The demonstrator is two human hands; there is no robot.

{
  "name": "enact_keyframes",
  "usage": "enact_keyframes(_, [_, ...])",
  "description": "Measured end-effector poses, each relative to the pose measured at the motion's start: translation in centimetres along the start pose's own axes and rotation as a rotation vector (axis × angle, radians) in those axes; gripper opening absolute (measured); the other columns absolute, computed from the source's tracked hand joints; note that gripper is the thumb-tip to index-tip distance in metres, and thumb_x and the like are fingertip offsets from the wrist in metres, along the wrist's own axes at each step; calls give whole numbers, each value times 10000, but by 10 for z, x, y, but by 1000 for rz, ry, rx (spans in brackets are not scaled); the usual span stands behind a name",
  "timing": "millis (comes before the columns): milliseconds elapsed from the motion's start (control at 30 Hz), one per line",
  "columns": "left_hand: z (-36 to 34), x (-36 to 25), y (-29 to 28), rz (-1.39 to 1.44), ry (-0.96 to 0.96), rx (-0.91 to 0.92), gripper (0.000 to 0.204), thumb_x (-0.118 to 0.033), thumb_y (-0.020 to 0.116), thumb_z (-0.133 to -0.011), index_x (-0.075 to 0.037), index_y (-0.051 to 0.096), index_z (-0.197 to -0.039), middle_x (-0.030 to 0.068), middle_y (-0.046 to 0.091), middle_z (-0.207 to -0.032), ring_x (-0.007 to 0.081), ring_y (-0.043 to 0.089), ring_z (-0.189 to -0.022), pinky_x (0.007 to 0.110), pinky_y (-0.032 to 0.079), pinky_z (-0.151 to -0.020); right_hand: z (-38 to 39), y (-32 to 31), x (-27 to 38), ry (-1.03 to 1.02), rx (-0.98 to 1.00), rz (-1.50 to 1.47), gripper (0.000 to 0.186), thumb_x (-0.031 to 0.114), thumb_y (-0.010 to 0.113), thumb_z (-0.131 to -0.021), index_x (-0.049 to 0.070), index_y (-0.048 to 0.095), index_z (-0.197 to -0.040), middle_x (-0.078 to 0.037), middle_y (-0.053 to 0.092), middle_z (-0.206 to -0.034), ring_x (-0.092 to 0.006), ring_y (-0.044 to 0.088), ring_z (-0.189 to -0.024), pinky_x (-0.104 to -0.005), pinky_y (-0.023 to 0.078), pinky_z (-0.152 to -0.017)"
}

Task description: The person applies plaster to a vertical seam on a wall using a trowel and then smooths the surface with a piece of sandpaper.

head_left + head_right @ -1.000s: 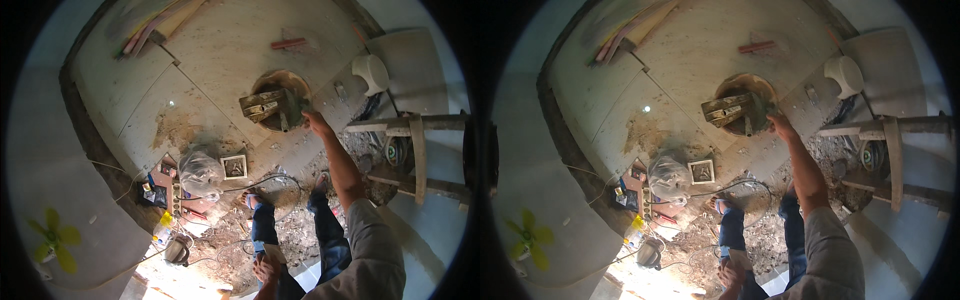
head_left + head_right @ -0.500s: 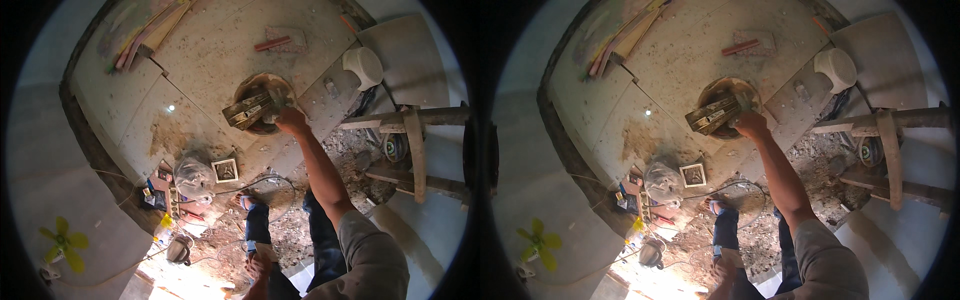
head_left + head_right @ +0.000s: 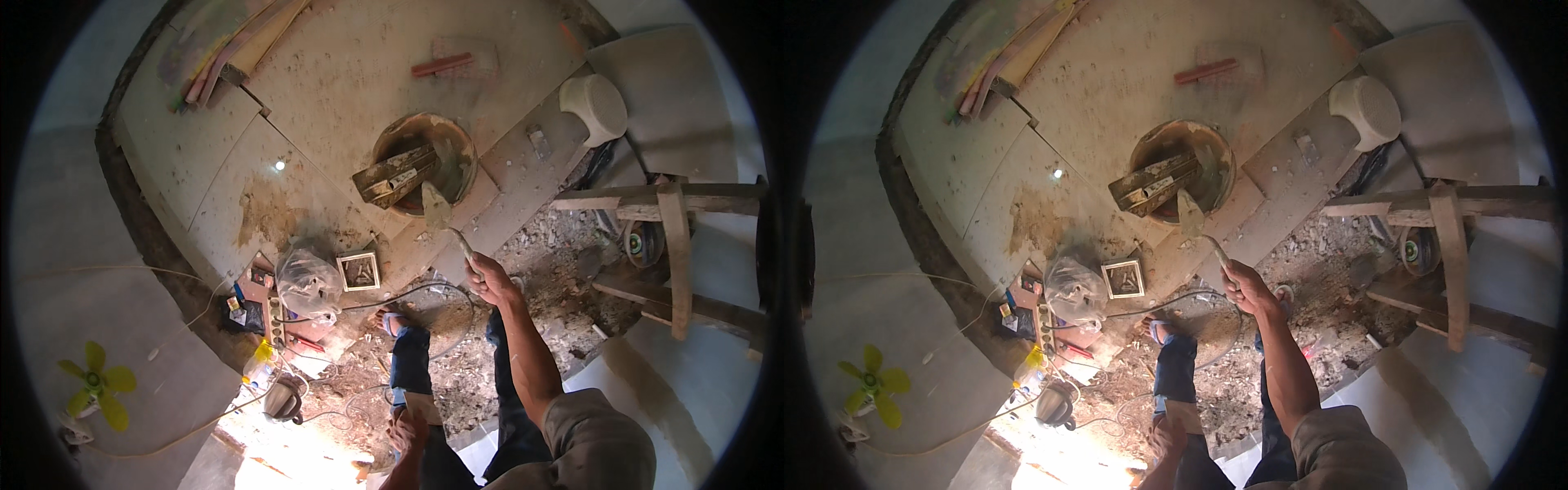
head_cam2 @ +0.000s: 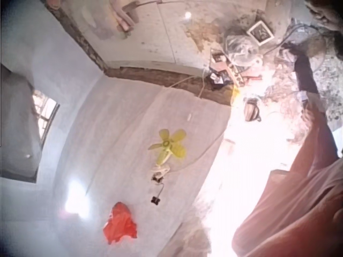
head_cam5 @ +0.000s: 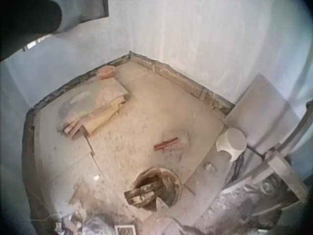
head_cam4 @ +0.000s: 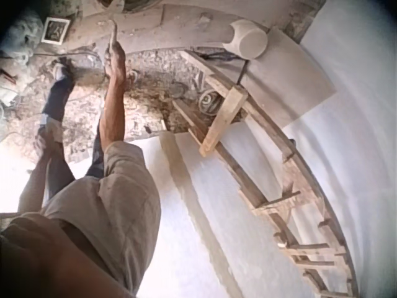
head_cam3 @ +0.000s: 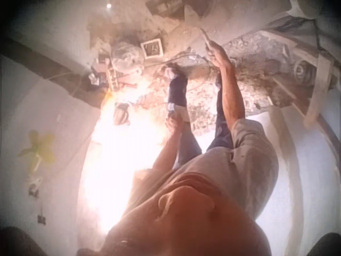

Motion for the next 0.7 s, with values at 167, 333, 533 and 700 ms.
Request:
enact_keyframes(167, [-84, 8, -21, -2, 402, -374, 436, -369, 584, -987, 6, 695, -794, 236, 624, -653, 353, 602, -535, 484, 446, -487, -53, -45, -62, 36, 17, -149, 381, 430, 654, -948, 65, 623, -1053, 9, 529, -759, -108, 461, -603, -263, 389, -570])
enact_keyframes(333, [-184, -235, -212, 677, 806, -396, 299, -233, 555, -1011, -53, 687, -1209, 192, 690, -920, 321, 656, -784, 409, 495, -677, -85, -79, -48, 2, -63, 44, 437, 398, 627, -970, 1, 631, -1153, 4, 528, -803, -107, 460, -665, -287, 401, -654])
enact_keyframes(533, [-303, -455, -308, 37, 1206, -445, 539, -438, 611, -965, -102, 590, -1386, 165, 548, -1409, 345, 490, -1334, 416, 453, -1066, -108, -64, -39, -54, -52, 217, 345, 312, 601, -1002, -8, 641, -1125, 18, 505, -708, -74, 423, -567, -240, 359, -524])
enact_keyframes(700, [-354, -501, -281, 39, 1005, -334, 691, -412, 650, -955, -134, 409, -1540, 260, 182, -1641, 388, 384, -1443, 434, 442, -1110, -100, -97, -34, -119, -119, 168, 316, 291, 603, -999, -6, 662, -1090, 24, 508, -661, -60, 399, -494, -217, 313, -447])
Point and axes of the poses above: each hand's wrist, its own z-axis away from the middle knuckle, its own y-axis out of the palm, x = y × z, the point moved 7 cm from there along -z, towards the middle knuckle
